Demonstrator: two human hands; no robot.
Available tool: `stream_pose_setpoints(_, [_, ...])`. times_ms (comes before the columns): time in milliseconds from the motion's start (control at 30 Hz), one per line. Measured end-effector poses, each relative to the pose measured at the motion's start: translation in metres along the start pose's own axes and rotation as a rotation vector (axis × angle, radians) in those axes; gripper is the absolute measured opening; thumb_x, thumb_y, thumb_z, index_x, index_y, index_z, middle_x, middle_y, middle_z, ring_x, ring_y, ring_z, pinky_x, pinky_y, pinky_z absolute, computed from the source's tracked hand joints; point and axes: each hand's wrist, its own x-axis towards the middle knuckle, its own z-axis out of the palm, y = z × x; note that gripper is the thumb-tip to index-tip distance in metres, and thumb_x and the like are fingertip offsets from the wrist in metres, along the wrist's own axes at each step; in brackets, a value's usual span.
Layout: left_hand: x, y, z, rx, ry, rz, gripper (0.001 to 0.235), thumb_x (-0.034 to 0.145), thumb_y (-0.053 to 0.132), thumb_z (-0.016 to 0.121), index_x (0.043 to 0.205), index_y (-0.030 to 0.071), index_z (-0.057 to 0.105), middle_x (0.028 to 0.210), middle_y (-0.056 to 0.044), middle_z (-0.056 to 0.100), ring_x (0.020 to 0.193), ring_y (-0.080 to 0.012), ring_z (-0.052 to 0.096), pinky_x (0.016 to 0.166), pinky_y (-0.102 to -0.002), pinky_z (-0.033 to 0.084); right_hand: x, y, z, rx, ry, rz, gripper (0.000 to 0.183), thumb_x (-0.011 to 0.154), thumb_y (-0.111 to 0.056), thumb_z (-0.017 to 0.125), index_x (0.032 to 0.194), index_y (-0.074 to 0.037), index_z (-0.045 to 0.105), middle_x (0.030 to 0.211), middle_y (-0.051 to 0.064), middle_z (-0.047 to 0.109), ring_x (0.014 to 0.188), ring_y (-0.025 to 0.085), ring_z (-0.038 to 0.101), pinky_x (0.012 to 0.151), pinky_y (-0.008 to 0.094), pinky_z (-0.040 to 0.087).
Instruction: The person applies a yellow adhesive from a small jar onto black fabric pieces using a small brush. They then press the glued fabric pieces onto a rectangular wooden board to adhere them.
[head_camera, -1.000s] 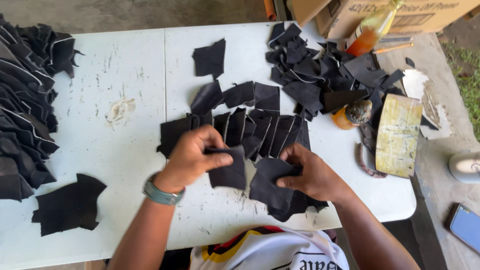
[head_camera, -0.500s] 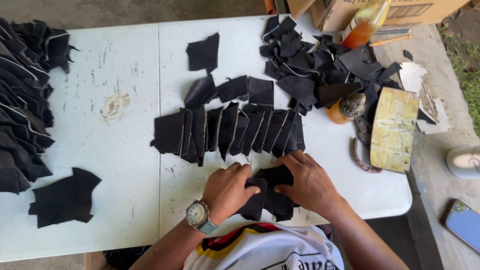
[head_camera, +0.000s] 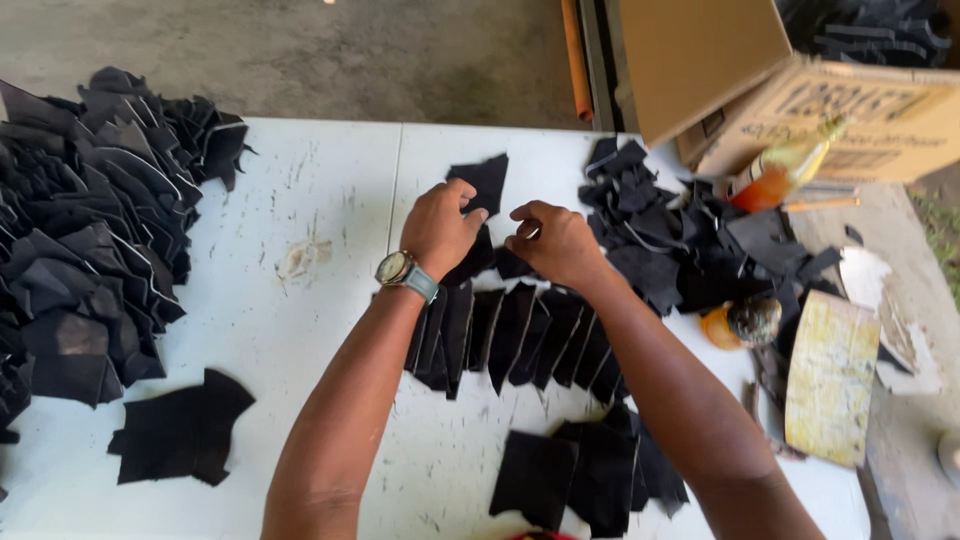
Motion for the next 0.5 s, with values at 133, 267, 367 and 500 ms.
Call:
stream_pose_setpoints(133, [0.032, -0.019, 0.005, 0.074, -0.086, -0.141, 0.046, 0.086, 0.026, 0.078, 0.126, 0.009, 0.063, 0.122, -0.019, 0.064, 0.111, -0.0381, 0.064, 0.091, -0.046, 0.053, 0.057, 0.019, 0.028, -0.105, -0.053, 0.092, 0.057, 0.081, -0.039, 0.080, 0.124, -0.004, 0.068, 0.113, 0.016, 0.076, 0.104, 0.031, 0.073, 0.091, 0.040, 0.057])
stream_pose_setpoints(267, [0.045, -0.024, 0.004, 0.085, -0.162, -0.224, 0.056, 0.086, 0.032, 0.079, 0.133, 0.010, 0.059, 0.133, -0.017, 0.057, 0.113, -0.0402, 0.063, 0.094, -0.047, 0.053, 0.097, 0.036, 0.045, -0.195, -0.065, 0.232, 0.063, 0.087, -0.048, 0.075, 0.130, -0.003, 0.066, 0.123, 0.022, 0.068, 0.114, 0.036, 0.068, 0.096, 0.044, 0.053])
stream_pose_setpoints(367, [0.054, -0.029, 0.011, 0.113, -0.202, -0.249, 0.064, 0.082, 0.035, 0.082, 0.134, 0.010, 0.057, 0.135, -0.017, 0.055, 0.114, -0.0398, 0.062, 0.095, -0.047, 0.053, 0.118, 0.042, 0.056, -0.257, 0.002, 0.217, 0.058, 0.090, -0.049, 0.077, 0.124, -0.002, 0.068, 0.121, 0.025, 0.065, 0.109, 0.038, 0.065, 0.091, 0.045, 0.052])
stream_pose_setpoints(500, [0.058, -0.038, 0.019, 0.160, -0.232, -0.250, 0.069, 0.078, 0.035, 0.085, 0.136, 0.011, 0.056, 0.134, -0.014, 0.056, 0.113, -0.0358, 0.065, 0.099, -0.047, 0.051, 0.124, 0.041, 0.061, 0.055, 0.013, 0.337, 0.048, 0.080, -0.025, 0.085, 0.111, 0.003, 0.062, 0.098, 0.019, 0.069, 0.084, 0.027, 0.065, 0.071, 0.039, 0.055])
